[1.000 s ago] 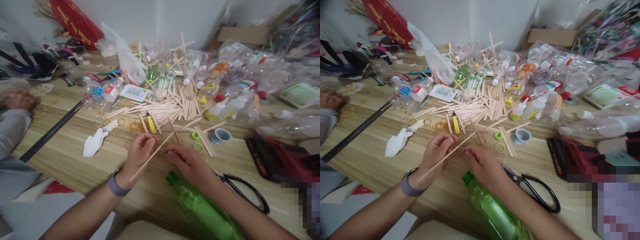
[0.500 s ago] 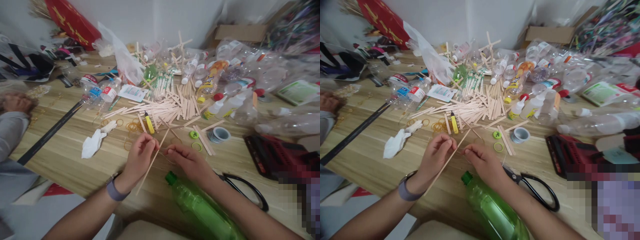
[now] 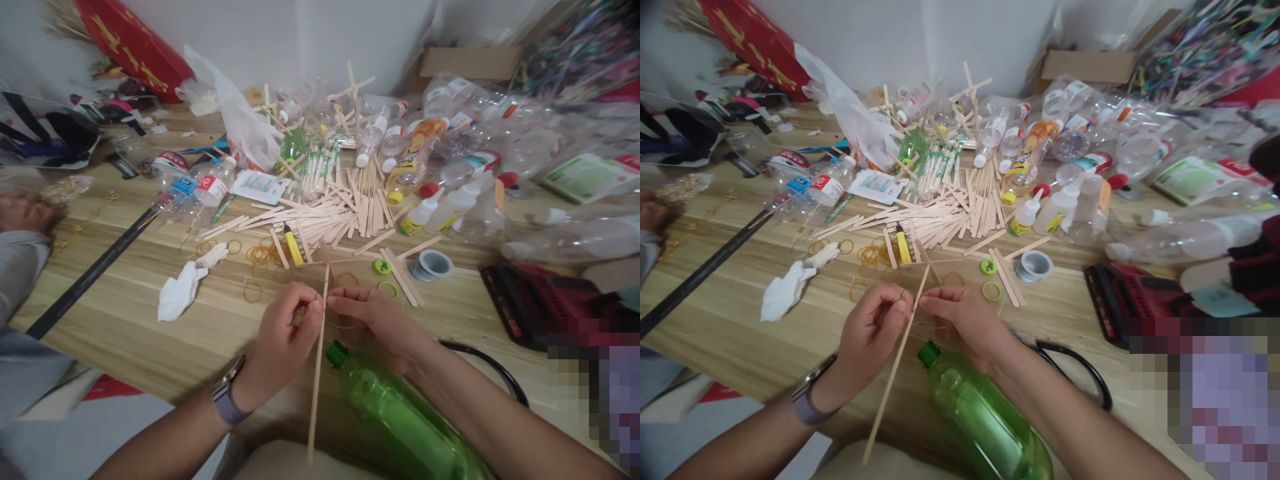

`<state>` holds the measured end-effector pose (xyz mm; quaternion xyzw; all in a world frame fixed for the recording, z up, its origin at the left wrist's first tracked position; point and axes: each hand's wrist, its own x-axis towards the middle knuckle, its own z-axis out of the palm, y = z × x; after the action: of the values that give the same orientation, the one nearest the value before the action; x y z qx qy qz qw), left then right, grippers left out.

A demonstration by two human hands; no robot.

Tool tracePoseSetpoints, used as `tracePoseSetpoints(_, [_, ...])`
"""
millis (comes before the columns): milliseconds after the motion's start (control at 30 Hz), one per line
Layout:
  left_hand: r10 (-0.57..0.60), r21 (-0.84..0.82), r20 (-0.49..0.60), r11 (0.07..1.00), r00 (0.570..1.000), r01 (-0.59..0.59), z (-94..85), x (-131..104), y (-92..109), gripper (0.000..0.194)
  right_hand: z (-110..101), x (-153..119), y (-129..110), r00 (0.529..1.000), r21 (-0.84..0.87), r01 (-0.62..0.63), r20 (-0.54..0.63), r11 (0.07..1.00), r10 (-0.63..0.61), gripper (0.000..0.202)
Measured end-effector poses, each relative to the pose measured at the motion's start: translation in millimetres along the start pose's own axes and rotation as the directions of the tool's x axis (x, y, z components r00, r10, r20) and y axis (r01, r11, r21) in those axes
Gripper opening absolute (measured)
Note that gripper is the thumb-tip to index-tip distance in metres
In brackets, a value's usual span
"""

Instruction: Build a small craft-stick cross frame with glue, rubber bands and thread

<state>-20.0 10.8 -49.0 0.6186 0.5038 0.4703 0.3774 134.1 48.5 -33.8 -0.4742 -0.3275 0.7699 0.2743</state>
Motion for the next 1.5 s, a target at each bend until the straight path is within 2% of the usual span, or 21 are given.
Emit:
tracePoseSetpoints(133, [0.042, 0.049, 0.021, 0.998, 0.999, -0.043, -0.1, -1, 3, 0.012, -2, 2, 1, 1.0, 0.029, -0.014, 0.004, 0.999, 0.014, 0.042])
tracePoseSetpoints(267, [0.065, 0.114, 0.057, 0.991, 0.996, -0.071, -0.5, -1, 4, 0.013, -5, 4, 3, 1.0, -0.014, 0.004, -0.006, 1.0, -0.005, 0.035])
tracePoseSetpoints(533, [0.078, -0.055, 0.06, 0.996, 0.995, -0.074, -0.4, -5, -1, 0.014, -4, -1, -1, 0.995, -0.125, 0.09, -0.024, 0.988, -0.093, 0.025])
tracePoseSetpoints(700, [-0.057, -0.242, 0.104, 0.967, 0.993, 0.081, 0.4, -2, 2, 0.017, -11, 2, -1, 0.991, -0.186, 0.106, -0.056, 0.977, -0.119, 0.02])
tracePoseSetpoints(967, [-0.25, -0.362, 0.15, 0.886, 0.956, 0.289, 4.9, 14, 3, 0.02, -12, 3, 0, 0.988, -0.302, 0.154, 0.037, 0.941, -0.151, 0.016])
tracePoseSetpoints(1100, [-0.292, -0.394, 0.158, 0.857, 0.943, 0.331, 6.5, 15, -1, 0.02, -15, 5, -1, 0.985, -0.374, 0.173, 0.044, 0.911, -0.169, 0.016])
tracePoseSetpoints(1333, [-0.329, -0.359, 0.15, 0.86, 0.932, 0.361, 2.2, 18, 3, 0.021, -27, 4, -5, 0.975, -0.532, 0.218, 0.151, 0.818, -0.161, 0.028])
tracePoseSetpoints(1500, [-0.329, -0.319, 0.138, 0.878, 0.934, 0.356, 2.0, 20, 1, 0.021, -25, 1, -5, 0.957, -0.569, 0.282, 0.223, 0.773, -0.186, 0.026])
